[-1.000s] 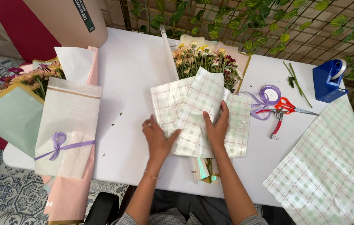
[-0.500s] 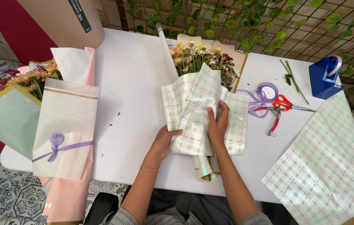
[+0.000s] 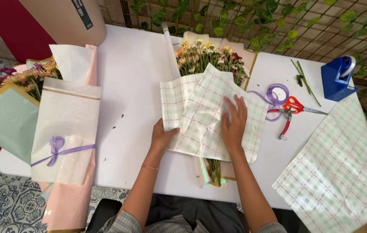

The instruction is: The person trims flower stems using shears, arranges the flowers on sheets of paper, and wraps them by folding the paper around the bouquet.

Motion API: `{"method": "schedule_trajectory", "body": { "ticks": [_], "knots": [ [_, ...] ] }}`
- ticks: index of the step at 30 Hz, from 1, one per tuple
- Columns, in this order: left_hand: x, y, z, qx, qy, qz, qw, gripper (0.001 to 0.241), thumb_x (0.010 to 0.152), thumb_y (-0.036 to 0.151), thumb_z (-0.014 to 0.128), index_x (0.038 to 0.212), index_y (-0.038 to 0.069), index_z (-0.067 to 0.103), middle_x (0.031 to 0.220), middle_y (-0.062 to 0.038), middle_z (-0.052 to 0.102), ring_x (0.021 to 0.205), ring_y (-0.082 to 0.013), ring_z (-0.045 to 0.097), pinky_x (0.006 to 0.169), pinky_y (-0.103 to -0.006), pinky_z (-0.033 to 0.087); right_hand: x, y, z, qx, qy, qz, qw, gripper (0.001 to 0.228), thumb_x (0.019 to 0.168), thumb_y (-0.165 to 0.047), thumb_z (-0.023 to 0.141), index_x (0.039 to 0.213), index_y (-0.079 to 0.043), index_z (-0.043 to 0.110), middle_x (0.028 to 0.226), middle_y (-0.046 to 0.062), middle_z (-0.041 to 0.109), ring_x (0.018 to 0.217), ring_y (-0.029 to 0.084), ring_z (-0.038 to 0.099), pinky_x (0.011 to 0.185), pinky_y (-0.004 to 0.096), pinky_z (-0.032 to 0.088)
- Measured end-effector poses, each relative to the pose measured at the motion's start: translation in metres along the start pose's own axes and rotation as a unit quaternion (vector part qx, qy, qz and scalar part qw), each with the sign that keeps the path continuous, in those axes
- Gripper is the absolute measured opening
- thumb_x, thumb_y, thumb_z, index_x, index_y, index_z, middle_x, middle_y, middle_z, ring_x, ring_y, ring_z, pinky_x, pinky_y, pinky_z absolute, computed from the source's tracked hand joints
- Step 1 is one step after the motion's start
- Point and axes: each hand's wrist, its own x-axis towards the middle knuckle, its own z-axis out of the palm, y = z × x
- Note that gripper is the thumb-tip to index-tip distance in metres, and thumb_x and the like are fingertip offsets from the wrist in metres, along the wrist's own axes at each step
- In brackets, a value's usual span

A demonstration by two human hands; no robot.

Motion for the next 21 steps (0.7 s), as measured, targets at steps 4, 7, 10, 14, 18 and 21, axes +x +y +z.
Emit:
{"method": "schedule_trajectory", "body": {
  "ticks": [4,7,10,14,18,21],
  "knots": [
    [0.003,-0.004,-0.001,0.018,0.010,0.034,0.999,0.051,0.081,0.003,0.079,0.127,-0.005,0.058,0.114,-0.024,0.068,0.113,-0.0376,0.065,0.094,-0.0482,0.053,-0.005,-0.026,0.007,-0.094,-0.063,-0.136,0.984,0.041,0.103,-0.020,0.053,0.143,-0.027,0.059,0.156,0.005,0.046,0.150,0.030,0.033,0.122,0.055,0.013],
    [0.000,0.004,-0.004,0.008,0.004,0.025,1.000,0.057,0.082,0.000,0.077,0.134,-0.003,0.053,0.118,-0.022,0.068,0.115,-0.0337,0.063,0.096,-0.0455,0.052,-0.007,-0.050,0.012,-0.136,-0.173,-0.122,0.968,0.049,0.104,-0.043,0.049,0.152,-0.036,0.047,0.167,0.004,0.027,0.156,0.031,0.015,0.120,0.065,0.002],
    [-0.009,0.018,-0.009,0.006,-0.006,0.011,1.000,0.063,0.084,-0.003,0.074,0.142,-0.002,0.048,0.124,-0.024,0.066,0.118,-0.0340,0.061,0.098,-0.0451,0.051,-0.009,-0.058,0.017,-0.180,-0.248,-0.121,0.944,0.056,0.099,-0.060,0.047,0.153,-0.046,0.041,0.172,0.001,0.014,0.158,0.032,-0.001,0.113,0.074,-0.006],
    [-0.009,0.025,-0.013,-0.013,-0.026,0.021,0.999,0.073,0.084,-0.006,0.071,0.150,-0.001,0.037,0.126,-0.027,0.065,0.119,-0.0346,0.062,0.100,-0.0459,0.052,-0.009,-0.057,0.022,-0.234,-0.287,-0.121,0.921,0.068,0.089,-0.076,0.050,0.152,-0.055,0.036,0.173,0.000,0.005,0.157,0.037,-0.009,0.109,0.080,-0.008],
    [0.003,0.025,-0.010,-0.070,-0.003,0.049,0.996,0.082,0.086,0.000,0.075,0.152,-0.005,0.027,0.117,-0.023,0.066,0.109,-0.0277,0.064,0.095,-0.0412,0.055,-0.008,-0.050,0.024,-0.238,-0.303,-0.121,0.915,0.069,0.088,-0.076,0.051,0.152,-0.056,0.035,0.173,0.000,0.005,0.157,0.037,-0.009,0.109,0.081,-0.006],
    [0.015,0.040,-0.008,-0.005,0.094,0.089,0.991,0.052,0.102,0.014,0.062,0.148,0.006,0.039,0.097,-0.006,0.064,0.088,-0.0134,0.055,0.079,-0.0293,0.047,-0.007,-0.047,0.025,-0.245,-0.297,-0.134,0.913,0.069,0.089,-0.076,0.050,0.153,-0.054,0.035,0.173,0.001,0.004,0.157,0.038,-0.008,0.108,0.082,-0.002]
  ]
}}
